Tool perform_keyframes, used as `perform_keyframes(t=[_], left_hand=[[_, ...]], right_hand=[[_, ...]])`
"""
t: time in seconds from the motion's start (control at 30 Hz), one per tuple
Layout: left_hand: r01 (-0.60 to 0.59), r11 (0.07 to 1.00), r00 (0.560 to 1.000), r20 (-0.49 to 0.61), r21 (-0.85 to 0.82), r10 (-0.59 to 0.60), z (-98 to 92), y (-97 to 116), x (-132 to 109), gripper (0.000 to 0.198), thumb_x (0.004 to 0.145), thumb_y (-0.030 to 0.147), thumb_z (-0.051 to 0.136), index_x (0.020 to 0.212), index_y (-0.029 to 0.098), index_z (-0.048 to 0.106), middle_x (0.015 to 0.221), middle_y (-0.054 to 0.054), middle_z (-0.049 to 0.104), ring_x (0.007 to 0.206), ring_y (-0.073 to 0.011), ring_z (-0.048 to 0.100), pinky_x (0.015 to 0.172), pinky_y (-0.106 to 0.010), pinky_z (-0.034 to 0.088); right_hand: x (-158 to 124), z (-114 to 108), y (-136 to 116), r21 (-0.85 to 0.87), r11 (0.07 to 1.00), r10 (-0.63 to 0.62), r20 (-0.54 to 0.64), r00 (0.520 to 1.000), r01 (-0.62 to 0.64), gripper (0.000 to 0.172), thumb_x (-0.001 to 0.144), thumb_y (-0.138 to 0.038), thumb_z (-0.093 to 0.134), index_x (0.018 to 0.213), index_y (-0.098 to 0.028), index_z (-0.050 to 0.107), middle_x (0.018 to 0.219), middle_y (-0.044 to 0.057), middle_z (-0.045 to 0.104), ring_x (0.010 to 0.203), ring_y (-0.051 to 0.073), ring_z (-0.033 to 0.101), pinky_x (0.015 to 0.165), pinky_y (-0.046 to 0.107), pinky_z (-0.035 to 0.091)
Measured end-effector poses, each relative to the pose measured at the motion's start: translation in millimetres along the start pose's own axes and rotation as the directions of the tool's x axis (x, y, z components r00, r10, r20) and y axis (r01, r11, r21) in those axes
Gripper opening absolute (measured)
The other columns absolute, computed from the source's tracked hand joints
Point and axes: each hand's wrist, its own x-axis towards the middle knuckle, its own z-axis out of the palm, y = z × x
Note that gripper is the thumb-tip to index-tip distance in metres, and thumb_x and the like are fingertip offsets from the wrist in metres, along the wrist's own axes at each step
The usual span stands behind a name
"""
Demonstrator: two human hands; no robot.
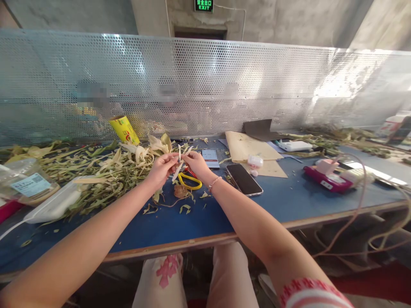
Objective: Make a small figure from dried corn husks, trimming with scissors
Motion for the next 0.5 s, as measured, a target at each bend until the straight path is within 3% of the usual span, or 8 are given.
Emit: perform_keyframes(t=[0.23,0.5], left_hand=[[0.119,0.980,0.993,0.042,-0.161,-0.114,1.0,3.9,-1.9,0.028,0.056,0.031,0.074,0.073,0.012,0.063,0.054,0.004,0.052,0.044,-0.0015,0.041,0.043,-0.016,0.035],[0.166,0.950,0.986,0.058,-0.264,-0.156,2.2,6.2,-3.5,0.024,0.060,0.023,0.073,0.080,0.012,0.066,0.058,0.002,0.058,0.043,-0.0005,0.041,0.043,-0.014,0.035]], right_hand=[[0.5,-2.3,1.0,-0.014,0.999,-0.034,0.071,0.997,0.035,0.036,0.060,-0.048,0.066,0.067,-0.016,0.052,0.046,-0.009,0.038,0.039,0.003,0.026,0.038,0.020,0.016],[-2.7,-1.4,-4.1,0.049,0.999,-0.002,0.062,0.998,-0.001,0.037,0.058,-0.047,0.068,0.065,-0.016,0.050,0.044,-0.010,0.035,0.037,0.002,0.024,0.037,0.020,0.014]])
